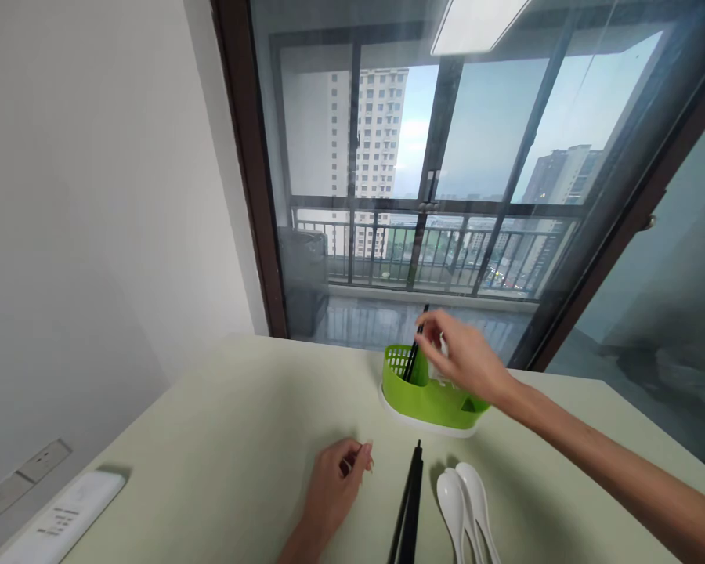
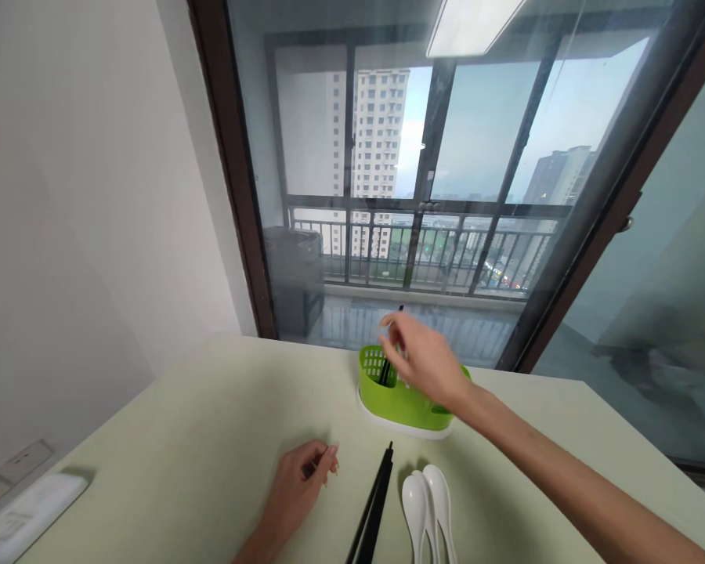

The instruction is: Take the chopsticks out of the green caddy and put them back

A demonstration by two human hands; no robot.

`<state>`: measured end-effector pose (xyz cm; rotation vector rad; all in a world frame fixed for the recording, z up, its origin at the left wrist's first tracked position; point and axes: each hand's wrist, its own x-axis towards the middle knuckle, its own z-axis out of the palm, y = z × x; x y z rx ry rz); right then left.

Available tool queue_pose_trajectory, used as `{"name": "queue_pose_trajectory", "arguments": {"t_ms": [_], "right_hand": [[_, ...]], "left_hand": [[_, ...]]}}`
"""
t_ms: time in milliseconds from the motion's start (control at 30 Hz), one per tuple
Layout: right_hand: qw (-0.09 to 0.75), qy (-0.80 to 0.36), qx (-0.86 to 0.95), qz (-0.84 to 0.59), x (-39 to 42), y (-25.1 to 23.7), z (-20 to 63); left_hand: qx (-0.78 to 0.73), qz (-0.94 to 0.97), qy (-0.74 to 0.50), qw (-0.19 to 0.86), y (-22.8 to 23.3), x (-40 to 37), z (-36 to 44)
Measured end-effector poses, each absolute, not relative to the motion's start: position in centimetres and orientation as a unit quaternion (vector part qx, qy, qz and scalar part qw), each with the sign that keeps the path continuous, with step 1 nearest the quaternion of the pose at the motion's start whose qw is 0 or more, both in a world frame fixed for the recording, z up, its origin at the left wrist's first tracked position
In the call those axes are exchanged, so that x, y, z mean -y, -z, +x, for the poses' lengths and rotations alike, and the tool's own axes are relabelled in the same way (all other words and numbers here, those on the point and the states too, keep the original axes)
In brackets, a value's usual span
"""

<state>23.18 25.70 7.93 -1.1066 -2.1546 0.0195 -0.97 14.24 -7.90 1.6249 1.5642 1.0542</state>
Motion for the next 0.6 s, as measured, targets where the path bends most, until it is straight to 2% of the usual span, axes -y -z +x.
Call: {"name": "queue_pose_trajectory", "arguments": {"t_ms": [100,167,400,500,600], "right_hand": [[0.172,-0.012,0.953,-0.249,-20.2,-6.2,22.8],[0.091,0.019,0.978,-0.188,-17.3,-4.2,22.6],[0.043,0.090,0.993,-0.057,-12.4,1.8,21.7],[0.005,0.076,0.996,-0.054,-11.8,3.2,21.1],[0.008,0.019,0.998,-0.053,-11.5,4.7,20.6]], "left_hand": [[-0.600,0.610,-0.406,0.322,7.7,-14.2,-1.0],[-0.600,0.611,-0.402,0.325,7.7,-14.2,-1.1],[-0.602,0.614,-0.396,0.322,7.6,-14.0,-1.1],[-0.601,0.612,-0.399,0.325,7.6,-13.9,-1.1],[-0.601,0.612,-0.399,0.324,7.7,-13.9,-1.1]]}}
